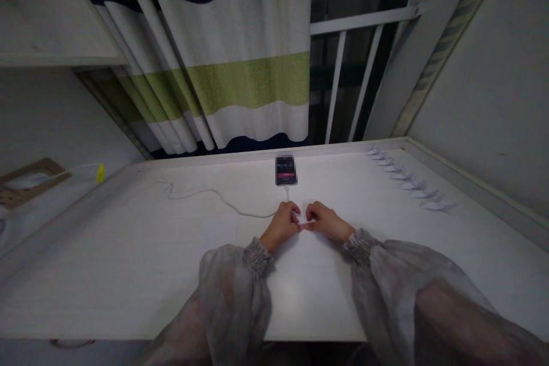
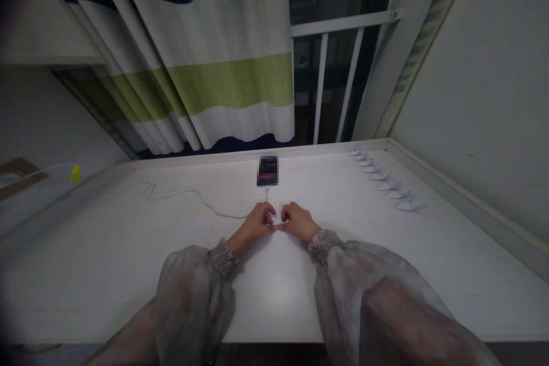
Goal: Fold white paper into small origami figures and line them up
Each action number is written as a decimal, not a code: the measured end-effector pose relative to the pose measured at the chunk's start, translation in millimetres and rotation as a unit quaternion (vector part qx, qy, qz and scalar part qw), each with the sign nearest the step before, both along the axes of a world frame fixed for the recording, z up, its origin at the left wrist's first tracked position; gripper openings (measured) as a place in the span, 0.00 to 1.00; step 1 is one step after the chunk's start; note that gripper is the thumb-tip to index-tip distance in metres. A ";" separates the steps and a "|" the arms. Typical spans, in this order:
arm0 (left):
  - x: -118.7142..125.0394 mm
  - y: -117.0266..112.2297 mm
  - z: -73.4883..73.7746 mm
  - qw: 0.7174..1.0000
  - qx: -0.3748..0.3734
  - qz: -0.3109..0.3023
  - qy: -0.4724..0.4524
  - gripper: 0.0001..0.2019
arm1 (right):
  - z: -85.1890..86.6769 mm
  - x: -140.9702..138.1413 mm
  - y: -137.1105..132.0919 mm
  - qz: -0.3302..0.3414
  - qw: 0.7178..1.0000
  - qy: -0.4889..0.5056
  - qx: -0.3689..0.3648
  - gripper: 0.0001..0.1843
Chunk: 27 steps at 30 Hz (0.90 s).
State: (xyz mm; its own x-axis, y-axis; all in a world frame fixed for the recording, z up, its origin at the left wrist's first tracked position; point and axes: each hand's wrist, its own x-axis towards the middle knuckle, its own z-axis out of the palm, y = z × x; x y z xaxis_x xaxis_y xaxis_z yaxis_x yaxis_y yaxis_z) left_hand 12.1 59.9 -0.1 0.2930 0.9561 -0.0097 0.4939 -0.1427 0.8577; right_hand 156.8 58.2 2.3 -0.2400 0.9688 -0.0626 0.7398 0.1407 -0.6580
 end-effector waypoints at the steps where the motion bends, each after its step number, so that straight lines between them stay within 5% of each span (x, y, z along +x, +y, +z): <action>1: -0.3 -0.1 -0.5 1.000 0.003 -0.002 0.000 0.15 | 1.1 -1.1 1.0 0.001 1.000 0.002 -0.008 0.10; 11: -2.8 -1.5 -0.9 1.000 0.020 -0.004 0.017 0.13 | 8.7 12.2 9.0 0.043 0.994 0.065 -0.073 0.10; 27: -6.8 5.9 -2.8 0.997 0.044 -0.058 0.013 0.07 | 9.7 24.1 -2.7 0.069 0.989 0.120 -0.049 0.13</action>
State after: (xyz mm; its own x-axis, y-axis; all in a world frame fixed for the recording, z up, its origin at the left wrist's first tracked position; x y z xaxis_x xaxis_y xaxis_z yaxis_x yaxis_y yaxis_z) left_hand 5.3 65.8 -2.9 0.4022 0.9133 0.0643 0.4923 -0.2750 0.8258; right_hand 180.9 55.5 12.0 -0.3883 0.9181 -0.0801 0.5388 0.1556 -0.8279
